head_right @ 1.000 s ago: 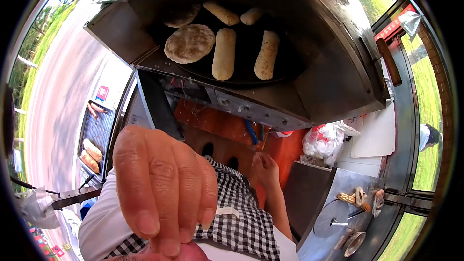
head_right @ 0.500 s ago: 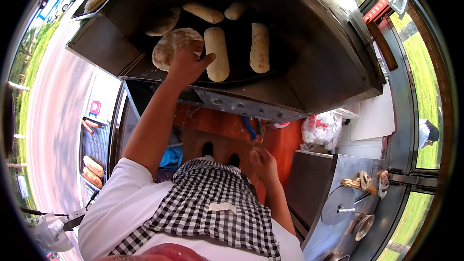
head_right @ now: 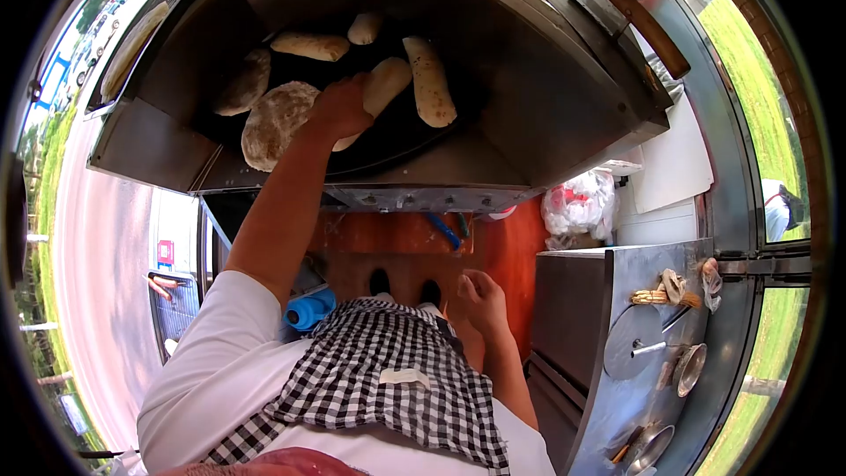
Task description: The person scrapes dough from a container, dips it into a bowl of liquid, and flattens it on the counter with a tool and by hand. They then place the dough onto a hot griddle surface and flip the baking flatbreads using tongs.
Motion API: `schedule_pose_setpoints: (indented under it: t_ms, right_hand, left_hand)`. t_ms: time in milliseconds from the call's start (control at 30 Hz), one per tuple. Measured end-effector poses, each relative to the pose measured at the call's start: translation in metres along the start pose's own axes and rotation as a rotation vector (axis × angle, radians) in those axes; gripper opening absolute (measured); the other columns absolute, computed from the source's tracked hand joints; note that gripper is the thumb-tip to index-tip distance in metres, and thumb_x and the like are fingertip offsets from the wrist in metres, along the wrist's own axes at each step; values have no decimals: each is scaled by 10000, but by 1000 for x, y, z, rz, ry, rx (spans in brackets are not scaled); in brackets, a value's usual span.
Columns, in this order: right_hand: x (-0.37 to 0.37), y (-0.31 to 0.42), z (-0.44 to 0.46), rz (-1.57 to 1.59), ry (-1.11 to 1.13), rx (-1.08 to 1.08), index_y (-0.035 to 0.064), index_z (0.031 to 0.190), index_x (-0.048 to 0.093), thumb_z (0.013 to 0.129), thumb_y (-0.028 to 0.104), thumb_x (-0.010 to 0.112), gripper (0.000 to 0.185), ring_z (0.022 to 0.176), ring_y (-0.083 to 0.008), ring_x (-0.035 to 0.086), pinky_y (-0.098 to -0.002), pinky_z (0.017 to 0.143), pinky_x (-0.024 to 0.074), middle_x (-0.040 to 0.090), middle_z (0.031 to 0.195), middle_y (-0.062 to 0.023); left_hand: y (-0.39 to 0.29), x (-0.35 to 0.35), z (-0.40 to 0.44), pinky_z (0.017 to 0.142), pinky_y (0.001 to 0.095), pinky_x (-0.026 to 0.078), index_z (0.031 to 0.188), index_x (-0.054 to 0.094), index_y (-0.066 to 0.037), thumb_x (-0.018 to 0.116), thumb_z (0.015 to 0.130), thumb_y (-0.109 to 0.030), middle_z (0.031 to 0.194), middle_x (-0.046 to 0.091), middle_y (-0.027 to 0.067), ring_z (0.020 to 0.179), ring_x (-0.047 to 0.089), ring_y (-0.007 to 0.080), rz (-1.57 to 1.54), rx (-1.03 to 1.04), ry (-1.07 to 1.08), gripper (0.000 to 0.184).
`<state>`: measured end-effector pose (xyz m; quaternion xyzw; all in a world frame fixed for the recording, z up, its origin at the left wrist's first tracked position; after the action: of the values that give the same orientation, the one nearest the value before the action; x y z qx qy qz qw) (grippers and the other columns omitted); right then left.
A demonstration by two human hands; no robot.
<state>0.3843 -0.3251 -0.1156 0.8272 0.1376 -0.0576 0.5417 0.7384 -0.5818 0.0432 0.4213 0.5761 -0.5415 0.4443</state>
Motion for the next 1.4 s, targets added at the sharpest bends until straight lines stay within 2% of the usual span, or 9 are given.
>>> schedule_pose_setpoints:
  t_ms: [233, 333, 533, 633, 933, 1033, 1133, 1233, 1400]
  right_hand:
    - [-4, 0, 2, 28, -45, -9, -50, 1146, 671, 973, 196, 650, 301, 790, -124, 663, -278, 730, 529, 695, 841, -74]
    - [-5, 1, 5, 13, -50, -27, -49, 1137, 675, 971, 192, 652, 294, 785, -122, 663, -276, 723, 530, 696, 835, -72]
    - [-6, 2, 8, 21, -50, -38, -46, 1129, 678, 968, 189, 651, 286, 787, -120, 664, -277, 723, 531, 698, 831, -72]
    - [-7, 1, 8, 17, -45, -32, -46, 1130, 677, 970, 185, 647, 283, 788, -118, 665, -273, 724, 528, 698, 827, -68]
    - [-11, -7, 2, 23, -51, -23, -48, 1150, 669, 974, 190, 657, 296, 819, -114, 666, -269, 747, 527, 705, 887, -67]
    - [-14, -13, -2, -4, -59, 2, -51, 1151, 668, 975, 197, 665, 304, 832, -115, 665, -268, 751, 528, 704, 901, -67]
    - [-17, -14, -3, -5, -59, 9, -57, 1151, 666, 978, 201, 667, 310, 830, -114, 662, -265, 744, 525, 697, 888, -57]
    - [-15, -12, -1, 61, -47, 6, -53, 1145, 667, 992, 197, 650, 294, 799, -108, 652, -258, 717, 522, 683, 873, -45]
    - [-15, 0, 1, 52, -35, -22, -35, 1143, 665, 1020, 190, 614, 261, 748, -96, 630, -245, 674, 513, 663, 861, -31]
  left_hand:
    - [-18, -13, 9, 967, 449, 505, 1431, 536, -202, 656, 736, 84, 1211, 681, 158, 1150, 633, 358, 95, 314, 36, 762]
    - [-19, -11, 15, 997, 450, 470, 1412, 561, -253, 740, 770, -27, 1201, 690, 60, 1152, 629, 292, 212, 384, -7, 704]
    - [-4, -30, 30, 944, 469, 496, 1407, 574, -216, 681, 755, 19, 1217, 682, 120, 1133, 643, 319, 277, 306, -165, 701]
    - [-9, -25, 37, 947, 482, 484, 1402, 581, -212, 700, 769, -51, 1239, 679, 92, 1156, 631, 292, 231, 282, -147, 664]
    - [-54, 3, 44, 1012, 509, 446, 1362, 617, -289, 660, 822, -47, 1340, 632, 42, 1245, 577, 275, 364, 317, 234, 593]
    - [-67, -7, 26, 1039, 517, 428, 1359, 623, -275, 652, 831, -28, 1372, 609, 6, 1259, 562, 267, 319, 520, -192, 583]
    - [-67, -23, 15, 1014, 502, 453, 1227, 691, -207, 686, 823, -78, 1265, 663, 5, 1203, 597, 274, 168, 543, -438, 424]
    - [-43, -43, 7, 977, 462, 476, 1186, 689, -186, 702, 826, -64, 1239, 648, 49, 1152, 610, 288, -79, 336, -464, 380]
    - [0, -60, -30, 744, 413, 550, 984, 716, -113, 720, 815, -84, 1008, 697, 94, 868, 681, 311, -314, 178, -494, 171]
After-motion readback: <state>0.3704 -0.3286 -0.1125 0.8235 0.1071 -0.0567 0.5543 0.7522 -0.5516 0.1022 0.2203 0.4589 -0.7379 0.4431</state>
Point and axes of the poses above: each hand's wrist, its own z-axis towards the middle knuckle, its own x-axis out of the palm, y = z × x, the point moved 10 cm from there along z, towards the middle knuckle
